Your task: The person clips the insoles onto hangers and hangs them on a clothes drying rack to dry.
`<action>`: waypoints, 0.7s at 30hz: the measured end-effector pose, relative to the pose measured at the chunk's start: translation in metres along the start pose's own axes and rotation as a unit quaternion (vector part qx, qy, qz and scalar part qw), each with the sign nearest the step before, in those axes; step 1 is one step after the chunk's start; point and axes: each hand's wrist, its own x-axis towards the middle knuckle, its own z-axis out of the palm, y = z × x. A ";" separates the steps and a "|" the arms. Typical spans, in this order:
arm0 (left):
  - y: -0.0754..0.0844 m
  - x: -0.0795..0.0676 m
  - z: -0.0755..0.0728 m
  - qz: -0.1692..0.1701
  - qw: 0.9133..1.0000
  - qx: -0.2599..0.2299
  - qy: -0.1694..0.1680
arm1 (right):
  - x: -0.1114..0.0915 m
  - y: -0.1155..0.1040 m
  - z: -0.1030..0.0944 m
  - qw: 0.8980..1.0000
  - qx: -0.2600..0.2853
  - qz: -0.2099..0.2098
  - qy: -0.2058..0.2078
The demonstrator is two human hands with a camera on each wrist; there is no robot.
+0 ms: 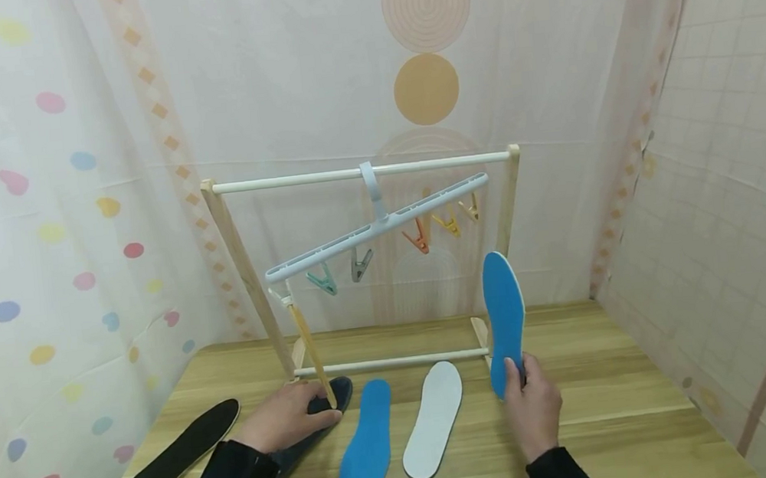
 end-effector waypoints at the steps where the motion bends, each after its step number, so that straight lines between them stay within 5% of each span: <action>1: 0.000 0.000 0.000 0.001 1.000 -0.001 0.000 | -0.001 -0.001 0.001 1.000 0.002 0.000 -0.003; 21: 0.008 0.001 -0.010 0.025 0.999 0.019 0.030 | -0.019 -0.016 0.017 0.998 0.018 -0.042 -0.040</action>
